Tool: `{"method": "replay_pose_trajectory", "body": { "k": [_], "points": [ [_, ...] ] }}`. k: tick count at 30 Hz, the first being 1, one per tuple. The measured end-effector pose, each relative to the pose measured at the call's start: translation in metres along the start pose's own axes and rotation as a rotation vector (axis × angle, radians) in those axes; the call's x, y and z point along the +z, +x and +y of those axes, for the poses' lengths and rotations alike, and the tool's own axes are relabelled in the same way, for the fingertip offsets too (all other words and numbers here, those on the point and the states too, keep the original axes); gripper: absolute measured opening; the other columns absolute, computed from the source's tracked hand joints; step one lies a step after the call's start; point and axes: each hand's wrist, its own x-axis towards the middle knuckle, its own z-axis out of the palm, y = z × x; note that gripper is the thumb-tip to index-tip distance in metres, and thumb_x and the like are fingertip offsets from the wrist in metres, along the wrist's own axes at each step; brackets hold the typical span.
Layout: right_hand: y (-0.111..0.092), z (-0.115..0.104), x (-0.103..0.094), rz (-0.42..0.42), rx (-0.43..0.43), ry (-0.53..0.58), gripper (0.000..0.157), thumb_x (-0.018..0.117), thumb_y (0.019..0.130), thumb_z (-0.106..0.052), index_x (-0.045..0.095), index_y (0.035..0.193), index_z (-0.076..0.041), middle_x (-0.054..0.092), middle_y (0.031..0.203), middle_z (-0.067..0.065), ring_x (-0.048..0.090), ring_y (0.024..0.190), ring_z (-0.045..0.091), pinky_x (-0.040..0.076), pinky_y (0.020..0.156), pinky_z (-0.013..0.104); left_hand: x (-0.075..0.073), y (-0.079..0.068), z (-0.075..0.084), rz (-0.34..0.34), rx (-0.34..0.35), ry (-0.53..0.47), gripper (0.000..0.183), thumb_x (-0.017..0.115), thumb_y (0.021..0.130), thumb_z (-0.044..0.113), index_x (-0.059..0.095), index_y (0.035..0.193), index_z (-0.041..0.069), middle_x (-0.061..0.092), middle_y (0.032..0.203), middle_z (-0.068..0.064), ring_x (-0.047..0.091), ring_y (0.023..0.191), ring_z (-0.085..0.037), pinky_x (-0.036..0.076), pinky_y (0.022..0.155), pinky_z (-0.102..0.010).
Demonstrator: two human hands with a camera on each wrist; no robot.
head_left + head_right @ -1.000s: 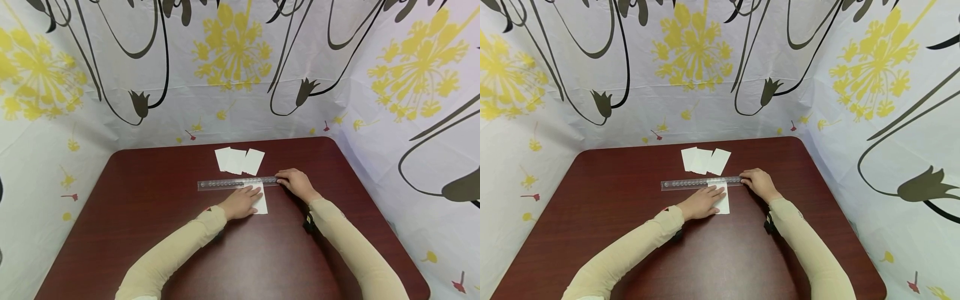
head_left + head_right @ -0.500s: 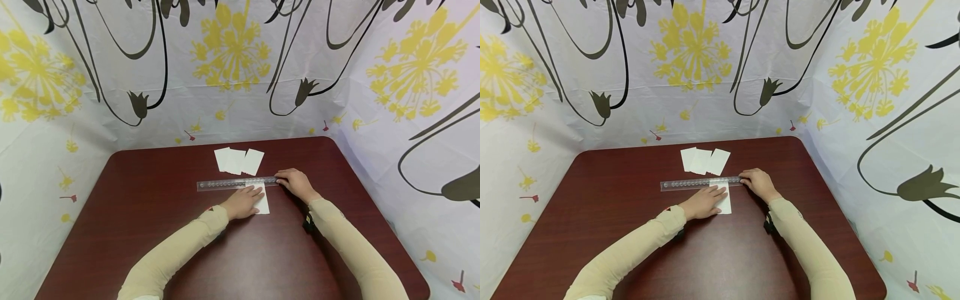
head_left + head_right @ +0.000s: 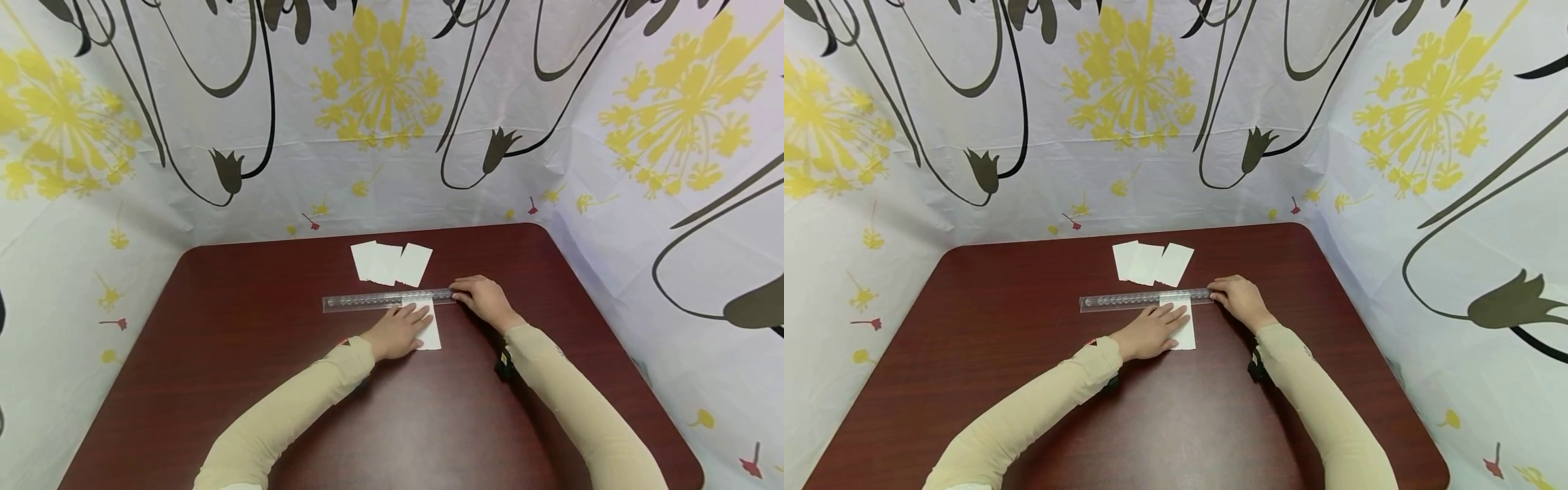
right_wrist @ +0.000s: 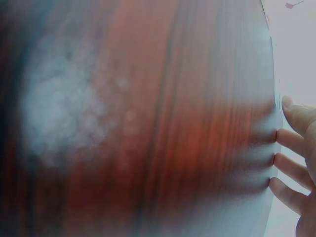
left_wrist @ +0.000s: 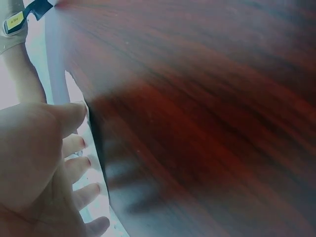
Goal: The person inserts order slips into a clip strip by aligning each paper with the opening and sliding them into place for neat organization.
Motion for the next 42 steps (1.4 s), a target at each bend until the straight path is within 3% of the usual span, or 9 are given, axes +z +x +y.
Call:
{"method": "replay_pose_trajectory", "body": {
  "k": [14,19,25,42],
  "points": [
    [-0.001,0.000,0.000,0.002,0.006,0.004,0.028,0.071,0.092,-0.025,0.074,0.117,-0.013,0.071,0.124,0.011,0.065,0.118,0.031,0.052,0.099,0.051,0.000,0.006,0.006,-0.035,-0.028,0.002,0.061,0.042,0.105,0.042,0.021,0.159,0.024,0.016,0.168,0.003,0.018,0.156,-0.023,0.021,0.126,-0.049],
    [-0.001,0.000,0.000,-0.003,0.008,0.003,0.029,0.070,0.092,-0.026,0.074,0.117,-0.013,0.071,0.124,0.011,0.065,0.118,0.031,0.052,0.099,0.052,0.004,0.010,0.005,-0.013,-0.021,-0.001,0.062,0.041,0.104,0.044,0.020,0.159,0.026,0.015,0.168,0.005,0.018,0.156,-0.021,0.021,0.126,-0.049],
    [0.000,0.000,0.000,-0.010,0.017,-0.007,0.029,0.070,0.092,-0.027,0.074,0.118,-0.014,0.071,0.125,0.010,0.065,0.119,0.031,0.053,0.099,0.052,-0.003,0.008,0.010,-0.031,-0.022,-0.006,0.062,0.043,0.104,0.042,0.021,0.159,0.024,0.016,0.168,0.003,0.018,0.156,-0.023,0.021,0.126,-0.050],
    [-0.001,-0.002,-0.004,-0.008,0.002,-0.005,0.028,0.070,0.092,-0.024,0.074,0.118,-0.012,0.071,0.124,0.012,0.065,0.118,0.032,0.052,0.098,0.052,-0.005,0.013,0.014,-0.043,-0.021,0.012,0.061,0.043,0.104,0.043,0.022,0.159,0.025,0.018,0.168,0.004,0.019,0.156,-0.022,0.022,0.126,-0.049]
  ]
}}
